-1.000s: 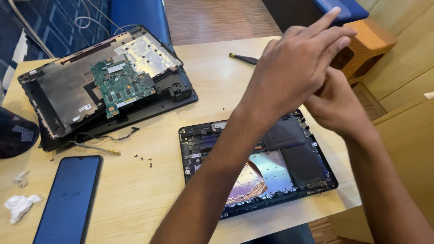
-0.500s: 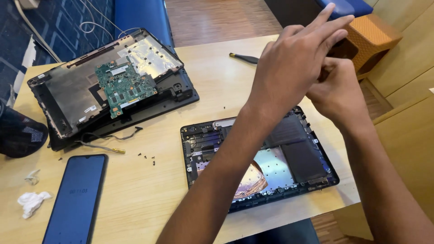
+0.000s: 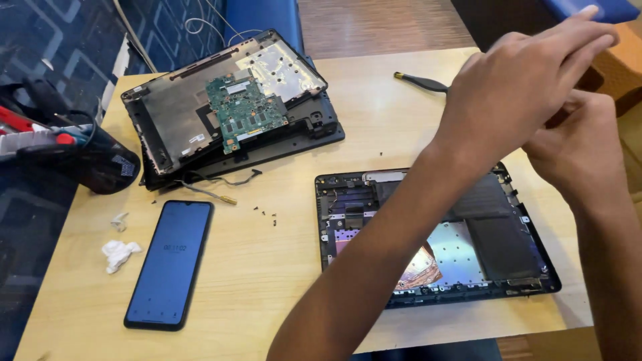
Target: Disassembling and reassembling internal components of a laptop, including the motherboard and battery.
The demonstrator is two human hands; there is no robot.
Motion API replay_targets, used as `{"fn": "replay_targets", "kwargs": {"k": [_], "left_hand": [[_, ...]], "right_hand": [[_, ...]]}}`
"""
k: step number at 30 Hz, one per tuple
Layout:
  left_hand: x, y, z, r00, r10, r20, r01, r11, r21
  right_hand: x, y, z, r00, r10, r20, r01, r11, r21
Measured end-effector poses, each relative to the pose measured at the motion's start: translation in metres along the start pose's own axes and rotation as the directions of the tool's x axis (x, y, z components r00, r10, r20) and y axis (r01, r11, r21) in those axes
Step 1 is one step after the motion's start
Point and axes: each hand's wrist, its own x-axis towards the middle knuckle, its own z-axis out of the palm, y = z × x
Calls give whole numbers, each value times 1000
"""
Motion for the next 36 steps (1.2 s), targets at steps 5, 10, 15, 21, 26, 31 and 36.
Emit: {"fn": "replay_targets", "kwargs": {"k": [5, 10, 15, 21, 26, 31, 36], "left_hand": [[1, -4, -17, 1000, -6, 10, 6, 1000, -12], [4, 3, -20, 998, -17, 60, 22, 997, -78], [8, 7, -35, 978, -108, 176, 118, 992, -46], [7, 12, -59, 969, -112, 221, 122, 992, -36], [-2, -12, -65, 978, -53, 202, 53, 999, 5], [-53, -37, -108, 996, -40, 79, 41, 999, -7], [-106, -81, -139, 922, -232, 311, 113, 927, 358]], "right_hand": [[18, 11, -13, 970, 1, 244, -28, 994, 109], [6, -12, -19, 957, 32, 288, -76, 987, 142], [2, -25, -8, 991, 87, 98, -101, 984, 147], [16, -33, -27, 913, 55, 405, -189, 935, 300], [16, -37, -12, 965, -19, 260, -61, 953, 298], [16, -42, 5, 995, -96, -34, 102, 952, 288], [24, -50, 42, 983, -181, 35, 154, 909, 388]]}}
